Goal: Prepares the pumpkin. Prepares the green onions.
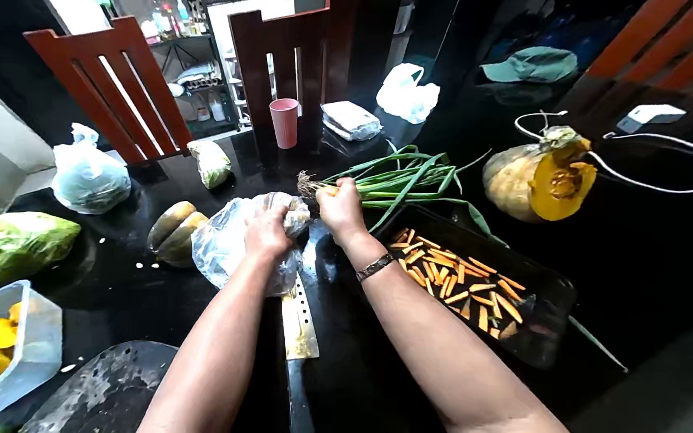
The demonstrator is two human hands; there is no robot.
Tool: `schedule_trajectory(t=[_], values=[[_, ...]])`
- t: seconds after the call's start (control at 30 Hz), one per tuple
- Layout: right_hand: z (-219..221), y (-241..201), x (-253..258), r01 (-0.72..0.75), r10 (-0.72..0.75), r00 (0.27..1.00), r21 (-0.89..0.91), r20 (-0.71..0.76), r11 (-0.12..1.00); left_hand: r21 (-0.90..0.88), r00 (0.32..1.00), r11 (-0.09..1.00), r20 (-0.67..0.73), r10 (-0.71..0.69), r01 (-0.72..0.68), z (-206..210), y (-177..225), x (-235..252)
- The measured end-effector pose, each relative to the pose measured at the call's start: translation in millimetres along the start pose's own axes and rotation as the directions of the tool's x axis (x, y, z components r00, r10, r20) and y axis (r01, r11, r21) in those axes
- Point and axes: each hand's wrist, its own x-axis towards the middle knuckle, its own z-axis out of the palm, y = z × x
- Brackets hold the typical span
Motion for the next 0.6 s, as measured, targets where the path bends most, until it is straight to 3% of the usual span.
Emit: schedule_trajectory(t=[0.1, 0.17, 0.27, 0.33, 0.4, 0.43, 0.5, 0.6], values=[[-20, -28, -7, 0.049, -0.073, 0.996, 0.333, 0.059, 0.942, 0.016, 0.999, 1.0, -0.039, -0.004, 0.005, -10, -3, -2], [-46, -49, -18, 0.018, -0.084, 0.991, 0.538, 0.099, 0.843, 0.021, 0.995, 1.0, -0.101, -0.012, 0.015, -15, -14, 0], [-98, -60, -21, 0.038, -0.14, 0.985, 0.675, 0.098, 0.737, 0.036, 0.987, 0.999, -0.161, -0.026, 0.033, -25, -30, -1], [-138, -49, -11, 0.207, -0.269, 0.963, 0.576, 0.023, 0.791, 0.048, 0.995, 0.998, -0.1, -0.024, 0.029, -30, -36, -1], [-178, -28, 8, 0.351, -0.353, 0.934, 0.303, -0.052, 0.886, 0.032, 1.0, 0.999, 0.007, 0.02, -0.02, -35, -41, 0], [-196, -13, 20, 0.344, -0.339, 0.939, 0.145, -0.06, 0.928, 0.024, 0.998, 0.999, 0.052, 0.038, -0.039, -38, -43, 1], [-226, 21, 41, 0.195, -0.205, 0.975, -0.109, -0.083, 0.975, 0.032, 0.994, 0.997, 0.093, 0.062, -0.065, -49, -36, -3], [-247, 65, 61, -0.065, 0.032, 0.993, -0.309, -0.11, 0.949, 0.051, 0.99, 0.99, 0.062, 0.13, -0.133, -74, -16, -16]])
